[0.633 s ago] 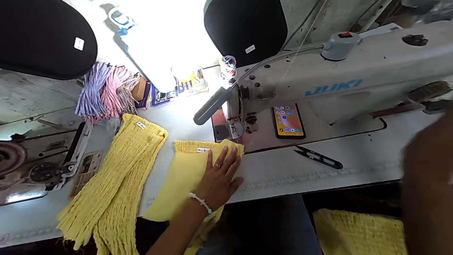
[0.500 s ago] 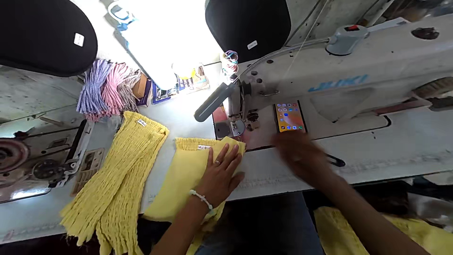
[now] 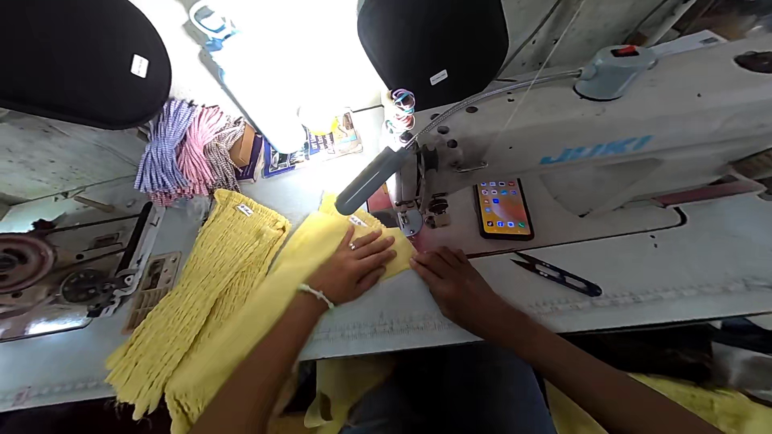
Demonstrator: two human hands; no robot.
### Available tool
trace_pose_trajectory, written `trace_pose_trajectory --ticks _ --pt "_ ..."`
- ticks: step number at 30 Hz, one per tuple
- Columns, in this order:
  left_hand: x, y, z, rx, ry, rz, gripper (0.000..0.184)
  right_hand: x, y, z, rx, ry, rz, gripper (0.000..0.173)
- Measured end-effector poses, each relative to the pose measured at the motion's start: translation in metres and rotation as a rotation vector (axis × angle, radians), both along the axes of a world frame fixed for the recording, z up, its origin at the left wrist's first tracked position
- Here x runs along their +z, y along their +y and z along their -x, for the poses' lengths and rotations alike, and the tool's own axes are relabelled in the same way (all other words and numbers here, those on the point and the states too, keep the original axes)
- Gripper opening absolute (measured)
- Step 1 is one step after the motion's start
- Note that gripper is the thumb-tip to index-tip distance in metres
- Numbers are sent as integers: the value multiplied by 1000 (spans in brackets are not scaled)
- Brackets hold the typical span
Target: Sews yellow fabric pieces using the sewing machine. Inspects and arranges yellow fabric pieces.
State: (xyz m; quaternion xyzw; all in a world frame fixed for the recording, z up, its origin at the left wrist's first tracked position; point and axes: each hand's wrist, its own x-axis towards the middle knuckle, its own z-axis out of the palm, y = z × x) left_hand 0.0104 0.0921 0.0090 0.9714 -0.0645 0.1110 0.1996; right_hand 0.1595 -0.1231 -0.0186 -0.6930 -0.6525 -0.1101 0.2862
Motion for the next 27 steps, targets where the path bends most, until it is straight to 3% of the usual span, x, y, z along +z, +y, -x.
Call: trace_pose_trajectory --ticks 3,5,9,12,21,27 --pt "16 22 -16 -101 111 74 32 2 4 11 -53 35 -9 32" --pt "21 8 -21 2 98 61 29 1 4 12 -68 50 -11 32" --pt "-1 -32 -23 256 -108 -38 27 1 3 12 -74 84 7 35" --pt "-10 -46 -23 335 -151 -58 28 1 0 13 -82 49 38 37" --pt "-8 -12 -36 72 -90 38 30 -4 -5 27 -202 -51 17 35" --pt "-8 -7 -40 74 -72 37 30 0 1 28 -231 -17 17 33"
